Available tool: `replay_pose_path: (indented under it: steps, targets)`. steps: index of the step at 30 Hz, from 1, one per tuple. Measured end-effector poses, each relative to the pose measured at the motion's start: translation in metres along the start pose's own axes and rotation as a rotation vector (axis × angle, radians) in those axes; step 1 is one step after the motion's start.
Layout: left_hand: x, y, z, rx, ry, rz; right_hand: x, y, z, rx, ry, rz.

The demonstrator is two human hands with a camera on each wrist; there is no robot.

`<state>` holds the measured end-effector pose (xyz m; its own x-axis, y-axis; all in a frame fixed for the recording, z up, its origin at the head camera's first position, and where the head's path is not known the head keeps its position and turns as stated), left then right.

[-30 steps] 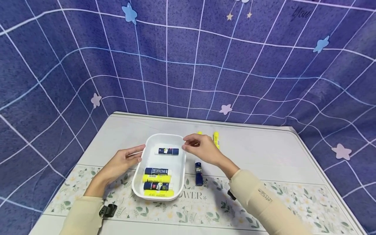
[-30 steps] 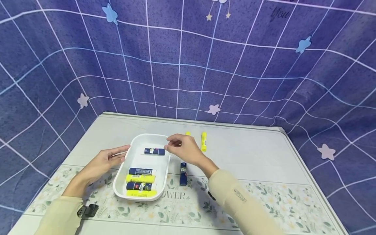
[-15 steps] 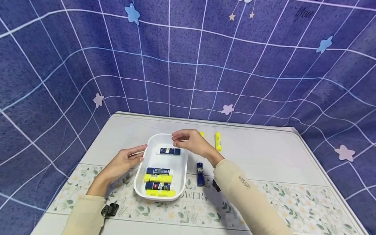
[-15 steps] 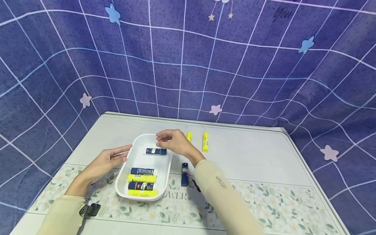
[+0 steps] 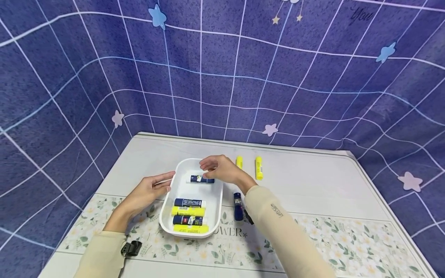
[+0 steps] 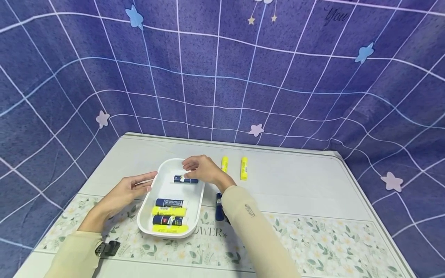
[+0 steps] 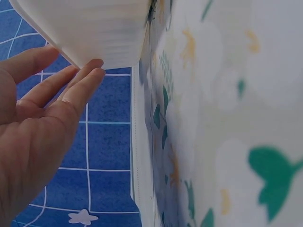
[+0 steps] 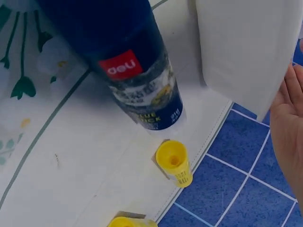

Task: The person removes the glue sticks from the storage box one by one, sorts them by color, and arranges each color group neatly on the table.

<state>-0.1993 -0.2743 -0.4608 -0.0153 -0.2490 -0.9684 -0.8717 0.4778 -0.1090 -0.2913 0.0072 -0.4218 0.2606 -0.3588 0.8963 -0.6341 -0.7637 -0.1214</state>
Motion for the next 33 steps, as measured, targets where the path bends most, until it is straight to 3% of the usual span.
replay_pose_path:
  steps: [13, 22, 33]
  targets:
    - [0.001, 0.003, 0.001, 0.002, 0.014, -0.010, 0.000, 0.012, 0.001, 0.048, -0.095, 0.048]
    - [-0.001, 0.002, 0.001, 0.003, 0.015, -0.014, 0.004, 0.022, 0.007, 0.070, -0.245, 0.092]
    - [-0.002, 0.001, 0.000, -0.006, 0.017, -0.033, 0.003, 0.035, 0.012, 0.090, -0.267, 0.152]
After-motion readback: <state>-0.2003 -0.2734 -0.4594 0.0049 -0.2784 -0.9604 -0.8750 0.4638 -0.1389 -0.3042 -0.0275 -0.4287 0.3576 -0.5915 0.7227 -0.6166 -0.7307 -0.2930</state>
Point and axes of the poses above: each hand's wrist, its own y-axis towards the middle knuckle, its own z-axis out of the palm, x = y × z, the point moved 1 cm from there along y, towards the middle knuckle, and after that the axes turned 12 degrees about x, right-handed, at the moved point
